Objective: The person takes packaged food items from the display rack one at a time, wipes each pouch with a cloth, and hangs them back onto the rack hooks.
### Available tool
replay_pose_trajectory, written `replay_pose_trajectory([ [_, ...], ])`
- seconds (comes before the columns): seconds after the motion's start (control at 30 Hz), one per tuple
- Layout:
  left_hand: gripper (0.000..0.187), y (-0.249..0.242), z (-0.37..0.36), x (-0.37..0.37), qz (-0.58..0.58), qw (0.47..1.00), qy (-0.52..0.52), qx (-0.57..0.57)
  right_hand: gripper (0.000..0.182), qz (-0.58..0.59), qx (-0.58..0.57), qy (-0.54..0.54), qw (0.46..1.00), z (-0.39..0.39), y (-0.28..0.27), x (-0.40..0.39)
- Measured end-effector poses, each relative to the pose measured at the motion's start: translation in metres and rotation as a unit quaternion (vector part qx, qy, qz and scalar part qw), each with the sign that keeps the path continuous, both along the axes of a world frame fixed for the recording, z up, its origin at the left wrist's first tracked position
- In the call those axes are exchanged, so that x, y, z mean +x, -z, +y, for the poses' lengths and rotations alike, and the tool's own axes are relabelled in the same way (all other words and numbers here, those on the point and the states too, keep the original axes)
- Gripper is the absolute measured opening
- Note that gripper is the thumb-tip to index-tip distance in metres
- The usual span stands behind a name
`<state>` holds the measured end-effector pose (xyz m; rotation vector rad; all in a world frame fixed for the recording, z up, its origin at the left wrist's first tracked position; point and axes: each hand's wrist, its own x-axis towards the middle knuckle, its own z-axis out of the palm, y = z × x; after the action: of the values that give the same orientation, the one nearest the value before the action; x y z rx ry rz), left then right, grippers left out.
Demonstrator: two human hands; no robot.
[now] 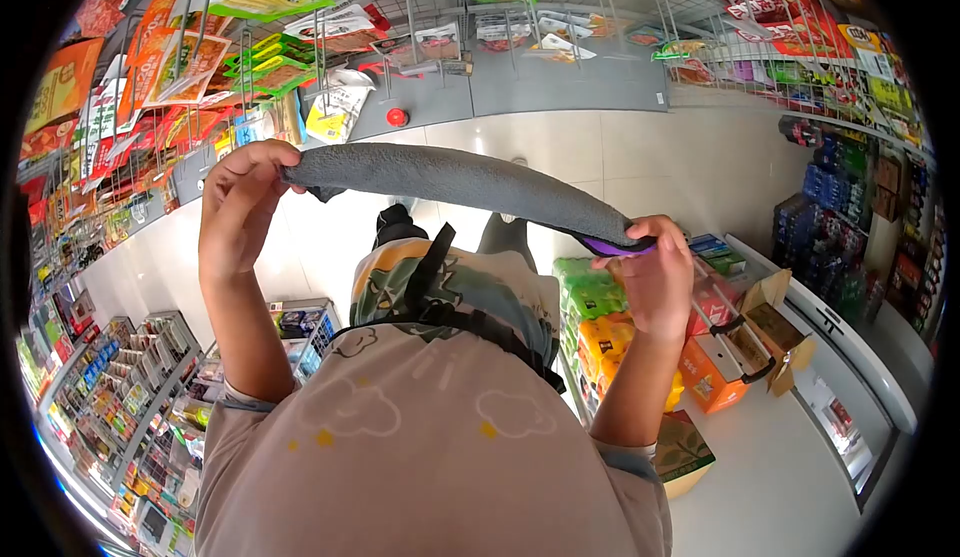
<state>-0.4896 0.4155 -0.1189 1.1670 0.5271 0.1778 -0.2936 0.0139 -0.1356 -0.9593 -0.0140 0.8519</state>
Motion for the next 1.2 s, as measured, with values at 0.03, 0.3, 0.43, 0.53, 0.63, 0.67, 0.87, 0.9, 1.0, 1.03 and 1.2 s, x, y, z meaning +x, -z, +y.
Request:
replay_pose_trajectory([
  [0.03, 0.013, -0.002, 0.0, 0.0, -0.018, 1.0, 0.003, -0.01, 0.018, -0.053, -0.062, 0.023, 0.996, 0.0, 0.003, -0.004],
  [0.3, 0.023, -0.032, -0.002, -0.003, 0.01, 0.98, 0.027, 0.198, 0.039, -0.179, -0.25, -0.155, 0.939, 0.009, -0.025, -0.012],
  [0.43, 0.027, -0.055, -0.002, -0.008, 0.078, 0.912, 0.085, 0.394, 0.025, -0.219, -0.302, -0.25, 0.894, 0.01, -0.029, -0.013],
  [0.53, 0.024, -0.082, -0.006, -0.014, 0.086, 0.865, 0.089, 0.485, 0.016, -0.317, -0.323, -0.283, 0.846, 0.016, -0.06, -0.012],
  [0.63, 0.014, -0.12, -0.005, -0.027, 0.032, 0.847, 0.097, 0.522, 0.01, -0.274, -0.23, -0.339, 0.87, 0.018, -0.105, -0.008],
  [0.67, 0.013, -0.132, -0.002, -0.035, 0.024, 0.884, 0.104, 0.456, 0.008, -0.303, -0.055, -0.384, 0.87, 0.02, -0.114, -0.002],
  [0.87, 0.012, -0.139, 0.0, -0.046, 0.049, 0.972, 0.076, 0.215, 0.015, -0.306, -0.201, -0.205, 0.908, 0.015, -0.104, -0.017],
  [0.9, 0.008, -0.126, -0.004, -0.041, 0.09, 0.921, 0.062, 0.374, 0.015, -0.311, -0.197, -0.2, 0.908, 0.018, -0.099, -0.017],
  [1.0, 0.008, -0.139, -0.028, -0.035, 0.033, 0.889, 0.12, 0.44, 0.022, -0.276, -0.253, -0.433, 0.82, 0.024, -0.105, -0.012],
  [1.03, 0.009, -0.144, -0.027, -0.041, 0.014, 0.914, 0.194, 0.357, 0.021, -0.285, -0.144, -0.481, 0.817, 0.022, -0.104, -0.011],
  [1.2, 0.009, -0.115, -0.046, -0.032, -0.364, 0.883, 0.24, -0.175, 0.011, -0.217, 0.09, -0.386, 0.892, 0.039, -0.087, -0.027],
])
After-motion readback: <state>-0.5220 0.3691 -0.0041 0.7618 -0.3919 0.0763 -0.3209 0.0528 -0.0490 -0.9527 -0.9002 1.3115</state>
